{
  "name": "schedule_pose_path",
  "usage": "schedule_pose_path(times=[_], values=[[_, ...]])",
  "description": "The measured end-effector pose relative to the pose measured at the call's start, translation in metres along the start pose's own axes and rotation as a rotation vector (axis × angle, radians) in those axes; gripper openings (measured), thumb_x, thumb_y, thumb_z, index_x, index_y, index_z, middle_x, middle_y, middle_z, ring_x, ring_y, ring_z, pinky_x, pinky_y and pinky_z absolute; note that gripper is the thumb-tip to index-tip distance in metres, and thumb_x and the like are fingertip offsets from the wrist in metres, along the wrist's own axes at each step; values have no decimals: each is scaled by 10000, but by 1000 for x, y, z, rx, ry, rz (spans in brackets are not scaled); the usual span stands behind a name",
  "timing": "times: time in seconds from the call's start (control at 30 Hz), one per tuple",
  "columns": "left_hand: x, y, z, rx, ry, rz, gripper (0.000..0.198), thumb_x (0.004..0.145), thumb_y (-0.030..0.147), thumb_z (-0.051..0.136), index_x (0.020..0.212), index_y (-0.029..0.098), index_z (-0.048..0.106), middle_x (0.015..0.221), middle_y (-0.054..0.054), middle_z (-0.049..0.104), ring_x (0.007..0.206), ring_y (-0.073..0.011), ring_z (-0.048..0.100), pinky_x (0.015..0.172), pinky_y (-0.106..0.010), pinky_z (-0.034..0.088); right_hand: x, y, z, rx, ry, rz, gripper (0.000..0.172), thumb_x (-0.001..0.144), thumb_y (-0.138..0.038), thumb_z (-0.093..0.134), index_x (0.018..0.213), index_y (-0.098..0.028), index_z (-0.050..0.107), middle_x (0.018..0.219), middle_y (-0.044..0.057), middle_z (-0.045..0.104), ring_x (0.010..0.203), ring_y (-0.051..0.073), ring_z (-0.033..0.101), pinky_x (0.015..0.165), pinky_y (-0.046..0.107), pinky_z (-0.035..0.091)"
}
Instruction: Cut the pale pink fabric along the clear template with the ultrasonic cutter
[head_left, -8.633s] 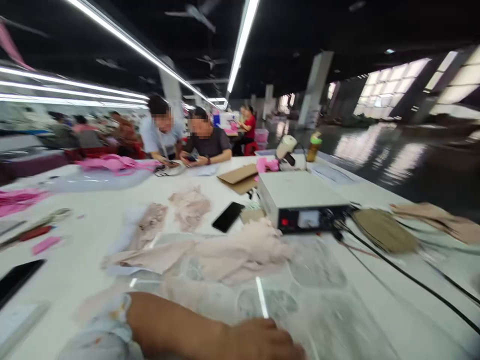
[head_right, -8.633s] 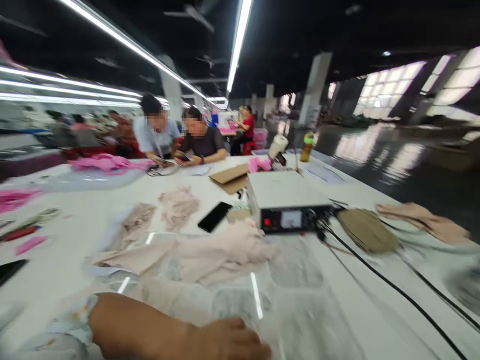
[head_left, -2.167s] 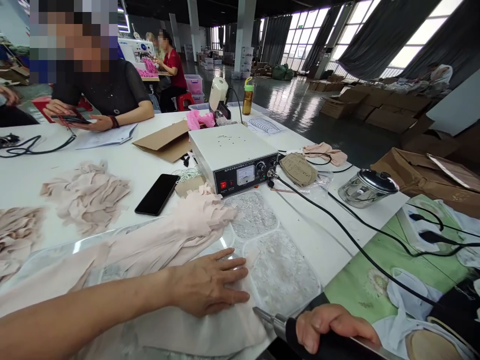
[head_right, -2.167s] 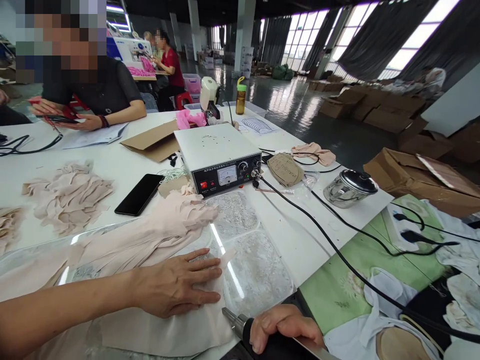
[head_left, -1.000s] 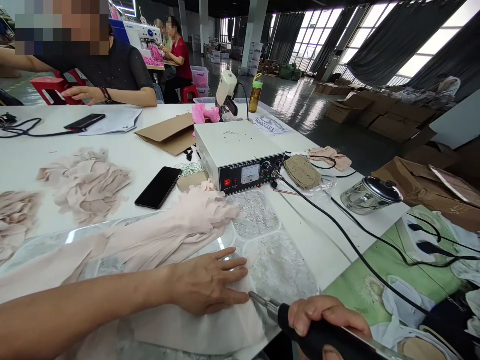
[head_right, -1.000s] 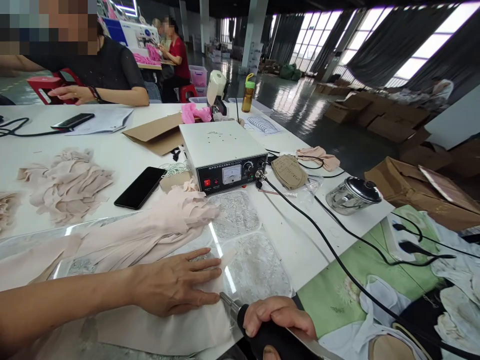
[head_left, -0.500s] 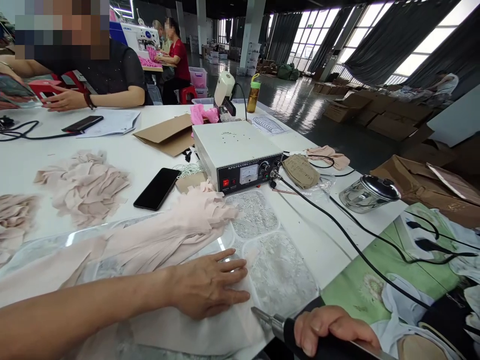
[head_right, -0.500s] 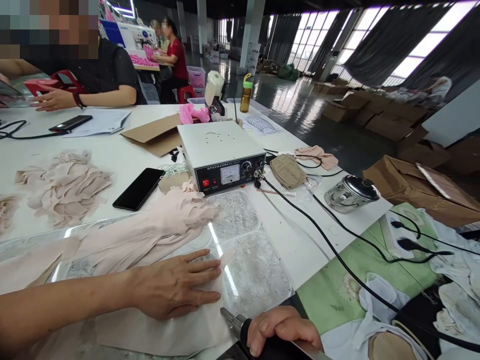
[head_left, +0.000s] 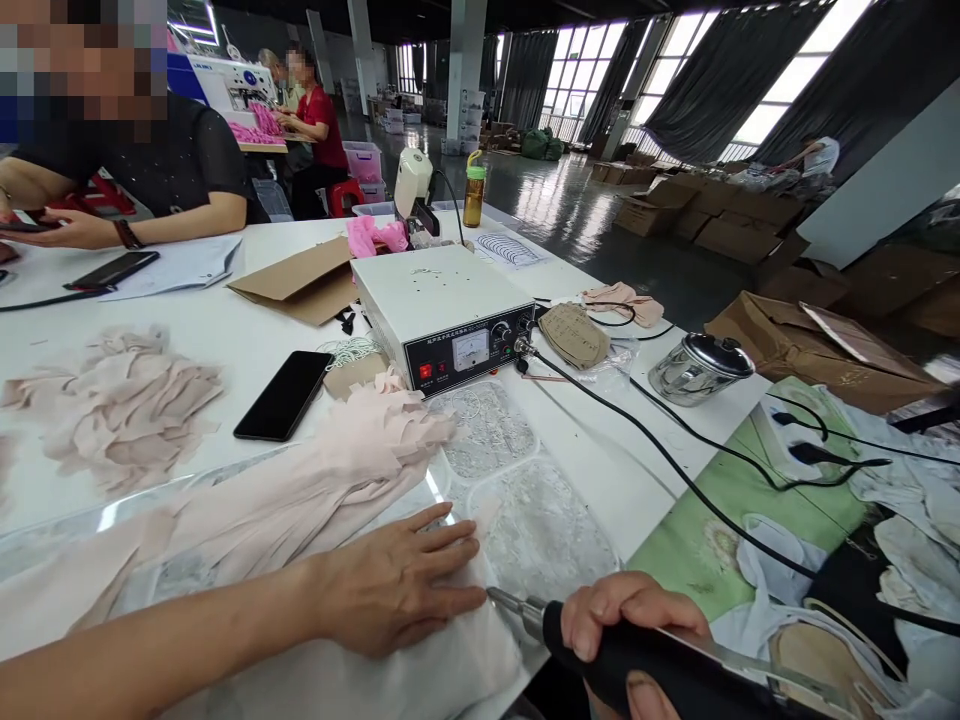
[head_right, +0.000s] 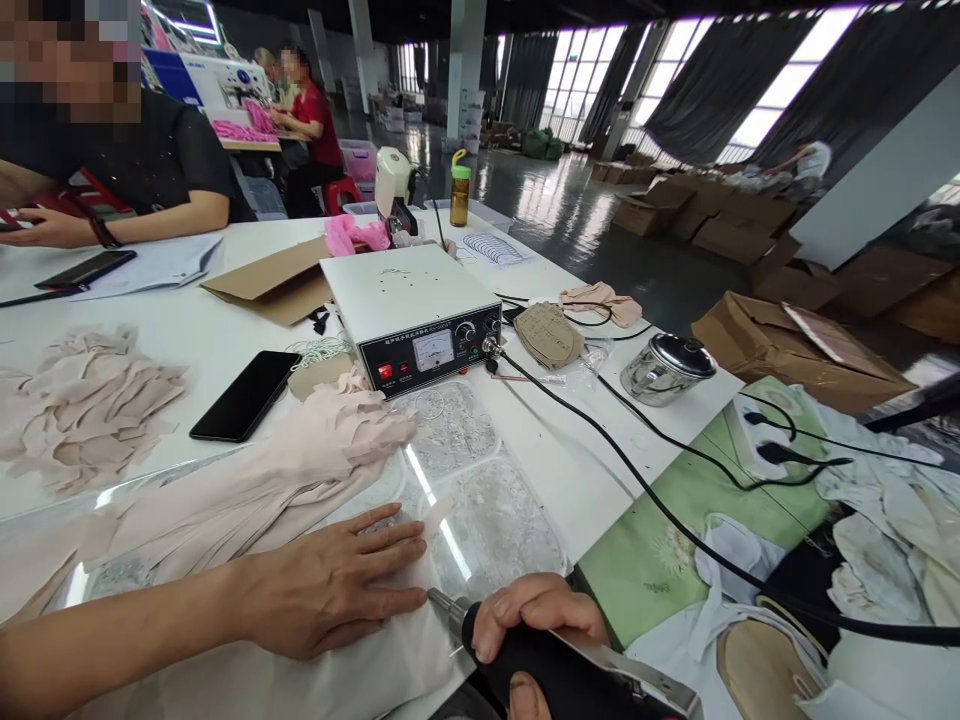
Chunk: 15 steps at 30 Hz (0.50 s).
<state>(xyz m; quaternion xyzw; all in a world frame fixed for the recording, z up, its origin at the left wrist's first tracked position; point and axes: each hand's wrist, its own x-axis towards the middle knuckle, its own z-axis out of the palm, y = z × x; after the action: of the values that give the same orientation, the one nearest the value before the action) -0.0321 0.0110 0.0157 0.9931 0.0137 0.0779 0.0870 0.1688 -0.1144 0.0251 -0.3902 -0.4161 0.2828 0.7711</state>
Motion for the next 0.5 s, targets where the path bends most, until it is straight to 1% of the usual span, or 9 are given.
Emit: schedule_pose_path(times=[0.1, 0.33, 0.5], values=[[-1, 0, 0, 0, -2, 1, 362, 981, 310, 519, 1330, 228, 570, 1314, -124, 599, 1305, -306, 504, 1150, -489, 315, 0, -1, 3, -6, 12, 9, 116, 893, -315, 507, 991, -258, 533, 816, -7, 493, 549, 114, 522, 486, 286, 499], [-1, 0, 1, -12, 12, 4, 354, 968, 301, 541, 1308, 215, 587, 1325, -137, 593, 1294, -319, 516, 1139, -497, 327, 6, 2, 5, -43, -13, -20, 112, 874, -306, 519, 975, -261, 539, 783, -8, 507, 509, 125, 529, 443, 299, 503], [0, 0, 1, -1, 16, 4, 342, 976, 303, 526, 1300, 215, 595, 1323, -141, 593, 1282, -324, 527, 1132, -504, 336, 7, 6, 1, -37, -35, -35, 117, 882, -301, 518, 988, -256, 540, 801, -6, 520, 518, 122, 539, 452, 302, 518]])
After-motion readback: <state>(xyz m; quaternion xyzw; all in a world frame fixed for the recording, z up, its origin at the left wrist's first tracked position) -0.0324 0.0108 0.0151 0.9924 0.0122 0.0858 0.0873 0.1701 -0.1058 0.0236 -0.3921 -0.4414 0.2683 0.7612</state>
